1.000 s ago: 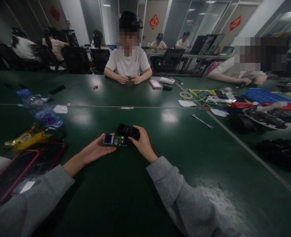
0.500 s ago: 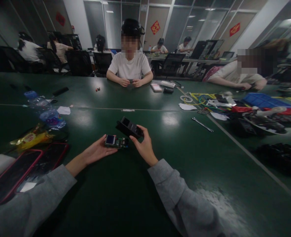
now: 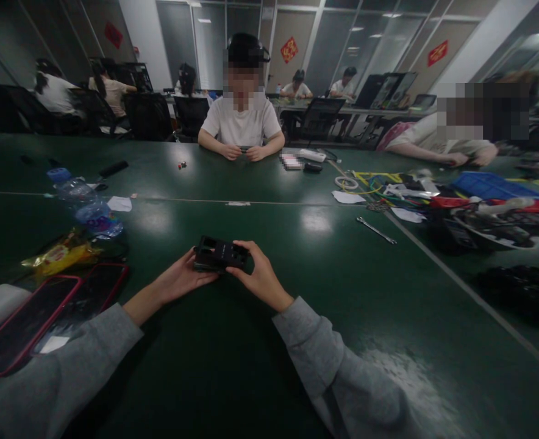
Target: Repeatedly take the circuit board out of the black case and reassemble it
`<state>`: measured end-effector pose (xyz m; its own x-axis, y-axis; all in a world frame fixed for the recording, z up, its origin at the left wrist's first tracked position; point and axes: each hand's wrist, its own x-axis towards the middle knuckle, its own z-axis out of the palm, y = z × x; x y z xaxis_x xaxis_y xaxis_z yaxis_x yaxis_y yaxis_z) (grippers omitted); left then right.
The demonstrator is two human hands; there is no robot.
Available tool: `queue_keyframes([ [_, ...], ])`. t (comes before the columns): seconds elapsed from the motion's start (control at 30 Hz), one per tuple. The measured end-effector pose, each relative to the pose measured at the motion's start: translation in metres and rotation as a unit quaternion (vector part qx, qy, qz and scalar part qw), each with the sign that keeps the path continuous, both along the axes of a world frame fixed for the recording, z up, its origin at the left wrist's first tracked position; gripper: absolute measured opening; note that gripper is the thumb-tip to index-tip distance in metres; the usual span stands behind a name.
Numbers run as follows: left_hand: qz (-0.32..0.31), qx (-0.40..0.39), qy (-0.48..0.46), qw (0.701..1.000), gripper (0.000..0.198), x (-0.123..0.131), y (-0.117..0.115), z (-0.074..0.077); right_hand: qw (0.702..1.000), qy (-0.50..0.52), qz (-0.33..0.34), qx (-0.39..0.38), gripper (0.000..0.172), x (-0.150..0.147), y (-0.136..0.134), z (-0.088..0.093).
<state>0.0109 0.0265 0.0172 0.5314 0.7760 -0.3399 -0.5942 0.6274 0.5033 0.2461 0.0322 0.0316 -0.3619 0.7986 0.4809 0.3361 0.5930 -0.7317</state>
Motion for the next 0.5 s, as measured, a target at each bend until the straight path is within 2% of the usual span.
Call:
queue_keyframes([
  [0.17,0.004,0.002,0.006,1.000,0.059,0.000,0.000,-0.001,1.000,-0.010,0.020,-0.018,0.052,0.000,0.000,0.000],
  [0.3,-0.015,0.034,0.007,0.999,0.069,-0.002,-0.002,-0.004,0.998,-0.035,0.042,-0.033,0.051,-0.002,0.000,-0.008],
  [0.5,-0.002,0.070,0.044,0.997,0.056,0.000,-0.006,-0.001,0.996,-0.025,0.043,-0.072,0.051,-0.005,-0.002,-0.019],
])
